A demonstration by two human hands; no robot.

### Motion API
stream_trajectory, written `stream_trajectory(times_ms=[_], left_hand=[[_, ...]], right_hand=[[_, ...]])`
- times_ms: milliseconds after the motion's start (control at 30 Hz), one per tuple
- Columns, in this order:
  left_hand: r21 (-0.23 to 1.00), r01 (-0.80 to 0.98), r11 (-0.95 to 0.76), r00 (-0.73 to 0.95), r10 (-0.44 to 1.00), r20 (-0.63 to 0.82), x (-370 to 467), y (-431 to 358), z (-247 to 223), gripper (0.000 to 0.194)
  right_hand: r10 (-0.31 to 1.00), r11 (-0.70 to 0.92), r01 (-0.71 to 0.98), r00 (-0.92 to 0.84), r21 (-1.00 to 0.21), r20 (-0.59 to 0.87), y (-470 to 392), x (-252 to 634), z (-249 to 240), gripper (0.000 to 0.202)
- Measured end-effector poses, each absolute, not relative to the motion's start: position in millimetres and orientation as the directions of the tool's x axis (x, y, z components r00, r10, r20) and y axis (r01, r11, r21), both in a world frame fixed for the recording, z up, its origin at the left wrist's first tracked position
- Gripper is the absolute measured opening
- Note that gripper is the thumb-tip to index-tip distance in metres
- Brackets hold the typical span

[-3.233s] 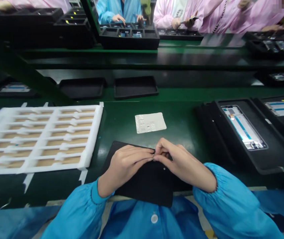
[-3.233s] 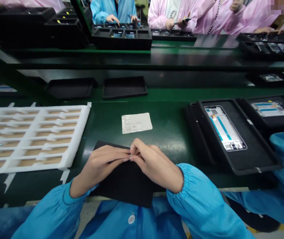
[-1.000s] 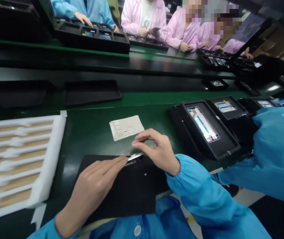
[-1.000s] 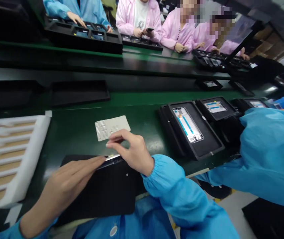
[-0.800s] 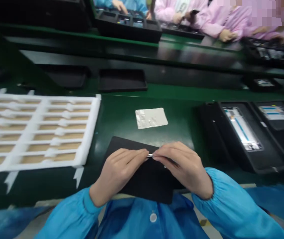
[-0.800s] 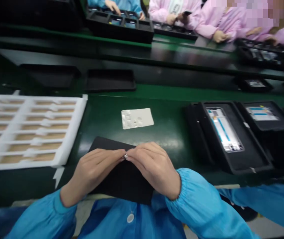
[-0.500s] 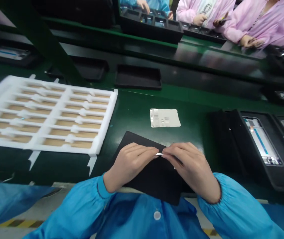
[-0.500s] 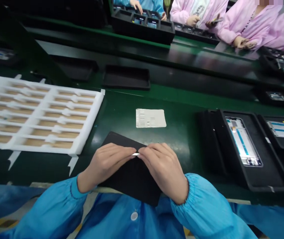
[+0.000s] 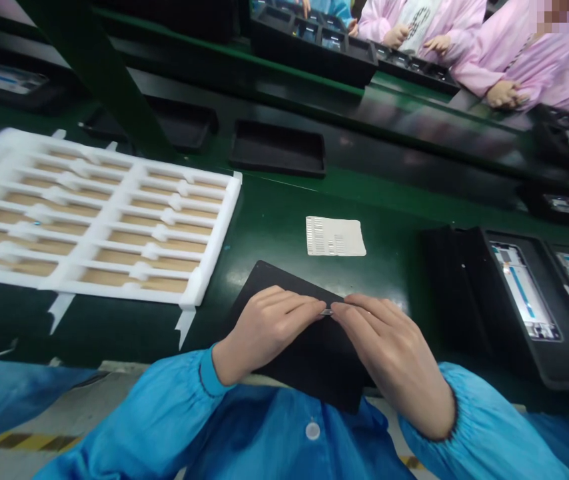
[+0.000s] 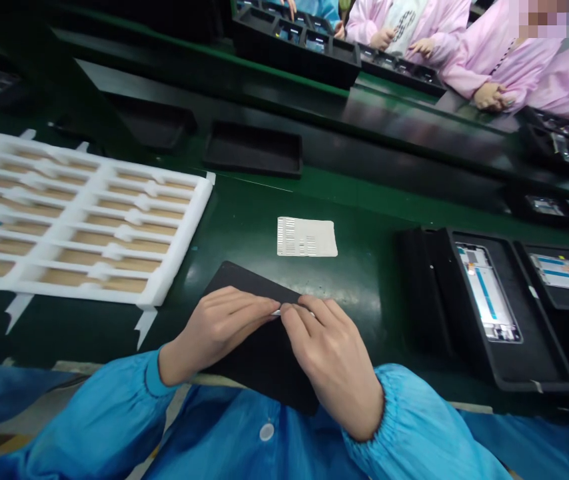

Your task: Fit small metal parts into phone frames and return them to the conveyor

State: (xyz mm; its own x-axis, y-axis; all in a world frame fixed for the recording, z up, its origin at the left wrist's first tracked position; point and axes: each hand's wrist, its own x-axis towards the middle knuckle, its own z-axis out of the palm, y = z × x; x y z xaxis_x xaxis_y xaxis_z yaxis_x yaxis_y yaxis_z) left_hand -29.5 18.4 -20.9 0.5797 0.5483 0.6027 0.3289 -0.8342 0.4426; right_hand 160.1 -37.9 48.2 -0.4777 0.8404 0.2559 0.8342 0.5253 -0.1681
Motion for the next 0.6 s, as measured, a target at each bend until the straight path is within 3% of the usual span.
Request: stream_trajectory(times_ms=[100,267,467,600], left_hand=[[0.442,0.333,-0.833,0.580,0.550,0.601,-29,18,-21,0.008],[0.436,0.337,-0.834,0.585,0.549,0.597,-29,18,-21,0.010],[0.412,0.356,-0.839,0.615,0.542,0.572,-29,17,-17,0.012],[0.361,0.381,-0.851,0.679,0.523,0.516,-28,11,-8,0.021]], right_hand=[[0.853,0.500,0.846,-0.443,-0.188,0.275,-43,159,40,0.021],[0.842,0.450,0.866,-0.330,-0.218,0.427,-56,165,22,0.035],[0.800,0.512,0.847,-0.410,-0.143,0.437,-59,170,7,0.036],[0.804,0.469,0.828,-0.256,-0.307,0.537,-57,170,12,0.031]])
